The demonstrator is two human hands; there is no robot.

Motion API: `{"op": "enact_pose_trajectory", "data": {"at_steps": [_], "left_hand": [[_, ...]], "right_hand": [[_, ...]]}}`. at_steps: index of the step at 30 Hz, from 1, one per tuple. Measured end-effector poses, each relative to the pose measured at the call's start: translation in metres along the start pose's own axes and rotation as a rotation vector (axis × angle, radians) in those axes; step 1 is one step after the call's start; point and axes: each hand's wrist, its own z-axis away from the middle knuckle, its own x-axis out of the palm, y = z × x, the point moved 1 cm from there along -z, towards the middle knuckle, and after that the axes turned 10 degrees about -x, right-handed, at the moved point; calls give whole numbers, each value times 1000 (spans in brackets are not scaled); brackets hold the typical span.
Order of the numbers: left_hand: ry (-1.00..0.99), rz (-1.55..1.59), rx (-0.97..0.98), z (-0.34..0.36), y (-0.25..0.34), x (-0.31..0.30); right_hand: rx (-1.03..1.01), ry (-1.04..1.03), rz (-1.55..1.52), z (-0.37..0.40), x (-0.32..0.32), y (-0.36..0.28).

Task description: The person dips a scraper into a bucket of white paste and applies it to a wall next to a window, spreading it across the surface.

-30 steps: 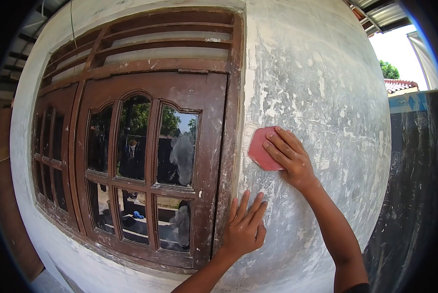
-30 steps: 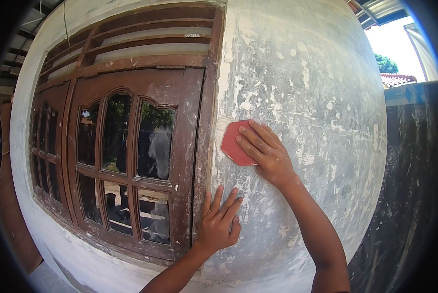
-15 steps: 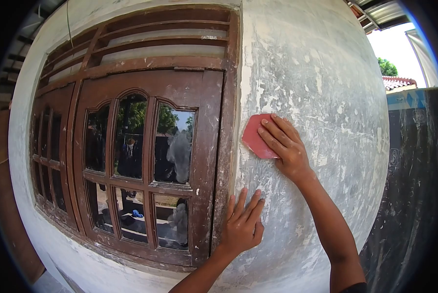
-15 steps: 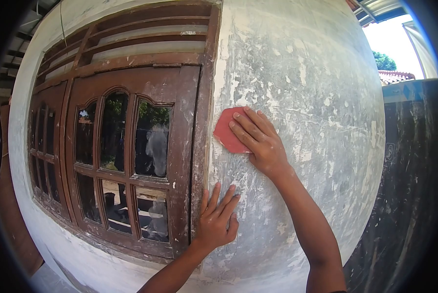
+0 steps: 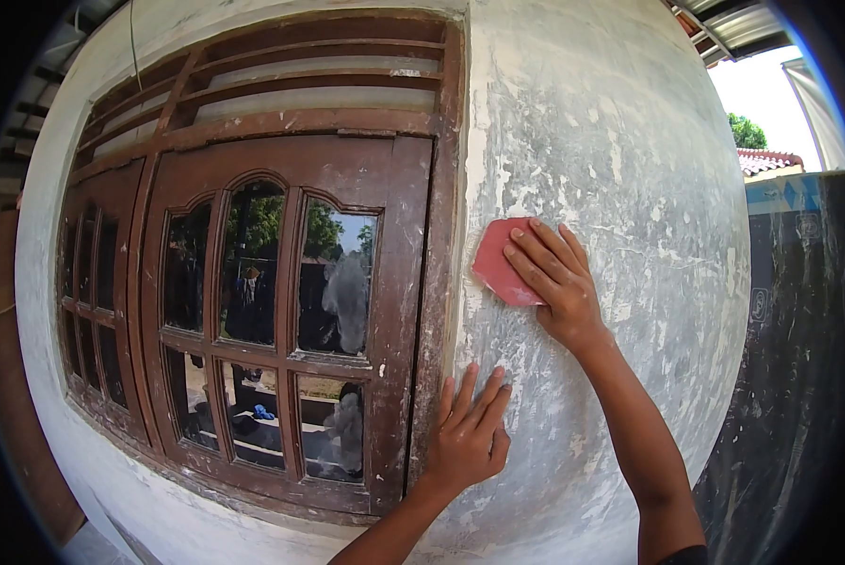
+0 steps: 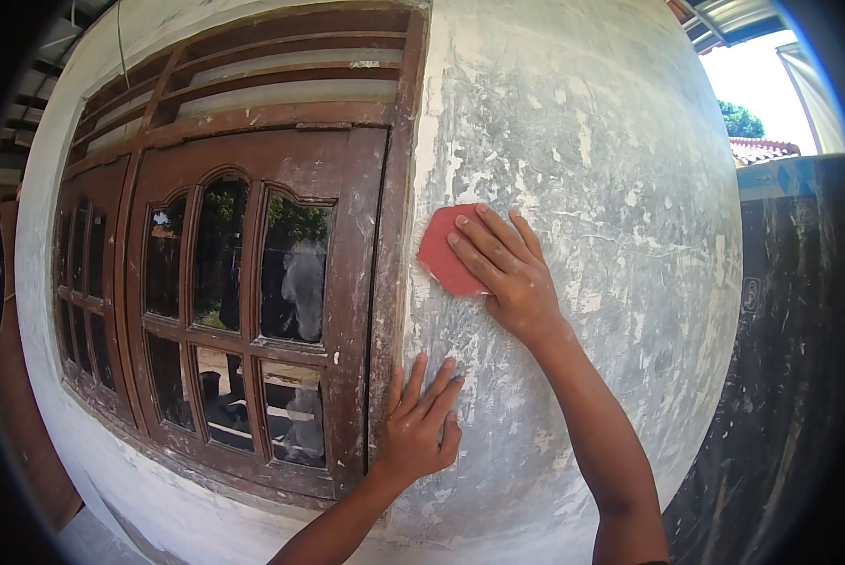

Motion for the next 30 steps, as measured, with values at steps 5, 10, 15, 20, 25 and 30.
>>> {"op": "enact_pose_trajectory", "data": {"at_steps": [5,10,15,20,25,30], "left_hand": [[3,0,10,1,-1,0],[12,-2,6,-1,1,1],[17,20,-6,0,2,-1],[15,39,-6,3,-1,0],[17,78,6,7,-5,2],[17,128,-15,7,-1,-1]], "right_hand": [[38,2,-14,13,9,5],[92,9,54,54,-8,20],[73,40,86,31,-12,12],[22,14,11,-5,4,-6],[83,-5,1,42,2,-3],[165,-27,131,79,-21,0]]}}
